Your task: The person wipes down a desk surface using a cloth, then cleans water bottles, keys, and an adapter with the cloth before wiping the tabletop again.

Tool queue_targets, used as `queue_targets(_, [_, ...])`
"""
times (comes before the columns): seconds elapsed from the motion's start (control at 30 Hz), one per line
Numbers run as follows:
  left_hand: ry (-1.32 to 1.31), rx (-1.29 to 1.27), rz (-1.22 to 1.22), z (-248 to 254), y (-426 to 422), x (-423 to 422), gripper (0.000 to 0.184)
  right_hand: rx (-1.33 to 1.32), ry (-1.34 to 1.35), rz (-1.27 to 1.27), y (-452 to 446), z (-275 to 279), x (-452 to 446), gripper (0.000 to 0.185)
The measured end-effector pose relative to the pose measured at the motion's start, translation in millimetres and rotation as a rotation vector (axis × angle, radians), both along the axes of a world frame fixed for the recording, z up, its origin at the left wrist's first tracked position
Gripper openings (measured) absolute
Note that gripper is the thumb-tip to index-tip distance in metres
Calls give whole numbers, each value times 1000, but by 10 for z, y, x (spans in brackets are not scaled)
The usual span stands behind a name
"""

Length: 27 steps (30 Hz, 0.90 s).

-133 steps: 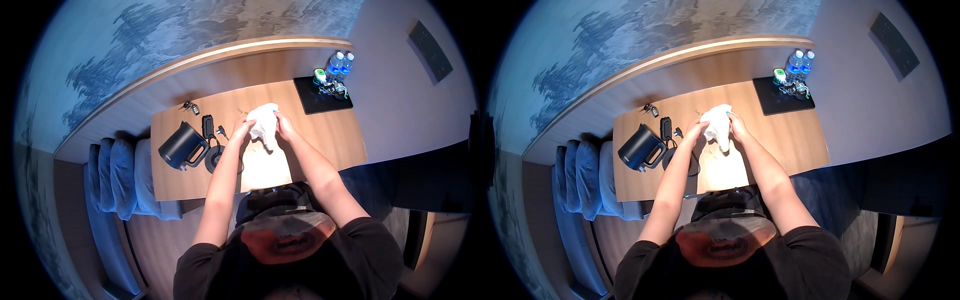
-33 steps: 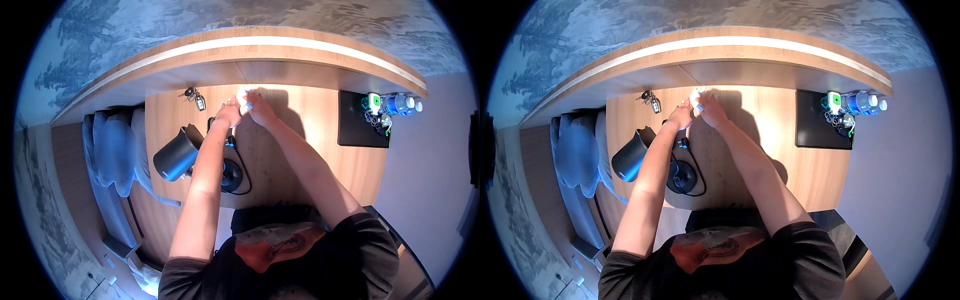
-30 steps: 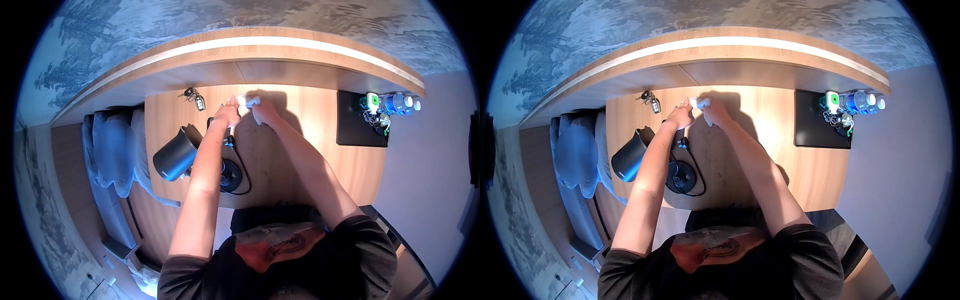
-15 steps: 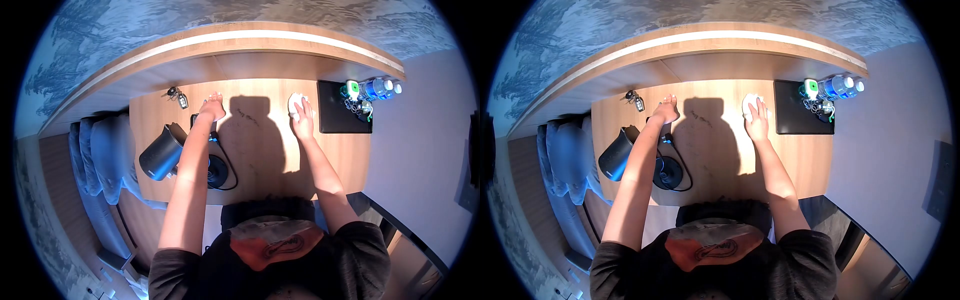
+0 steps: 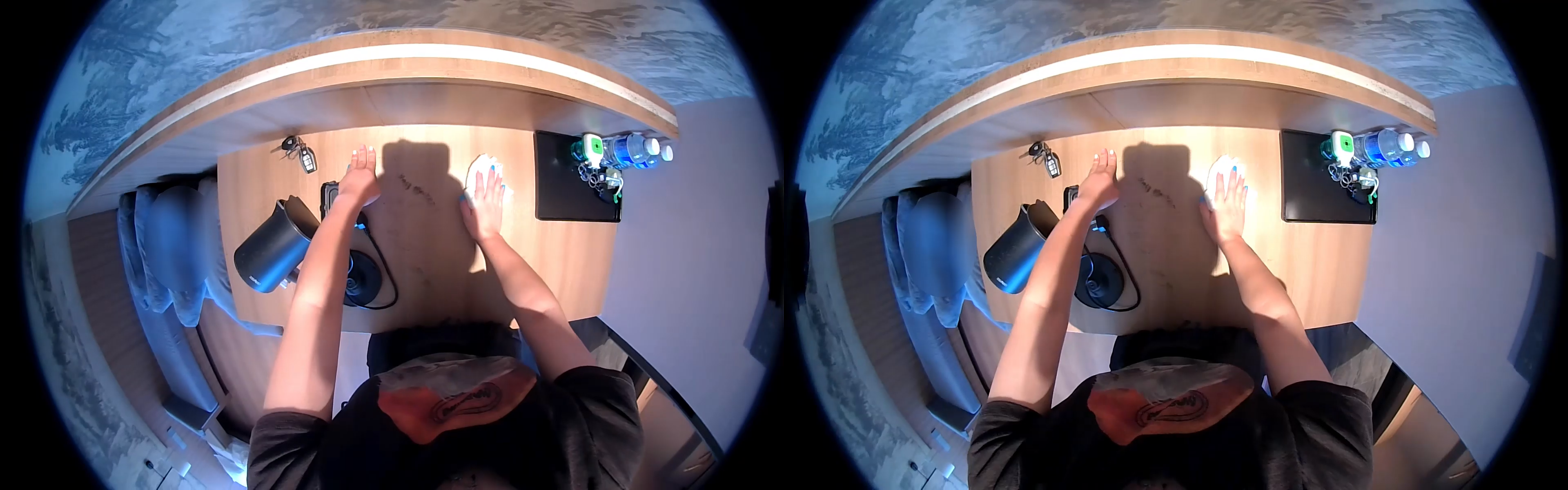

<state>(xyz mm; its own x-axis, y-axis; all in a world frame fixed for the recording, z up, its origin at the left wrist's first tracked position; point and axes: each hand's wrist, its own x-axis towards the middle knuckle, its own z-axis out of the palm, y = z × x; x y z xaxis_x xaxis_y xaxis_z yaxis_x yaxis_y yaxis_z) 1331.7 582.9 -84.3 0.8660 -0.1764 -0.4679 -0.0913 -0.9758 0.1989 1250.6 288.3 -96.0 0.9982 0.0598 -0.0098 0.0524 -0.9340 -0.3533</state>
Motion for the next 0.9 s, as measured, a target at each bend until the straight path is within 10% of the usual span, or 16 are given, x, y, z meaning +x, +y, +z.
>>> queue_targets(0.53, [70,-158,-11,82,167,81,73,344,-5,335,1338,-27,454,51])
queue_targets(0.63, [113,-216,1,121,219,151,70,1365,430,69,1121,-120,545,39])
queue_targets(0.9, [-437,-295,285,522,-381,-430,28,1748,185,-441,215,201,82,39])
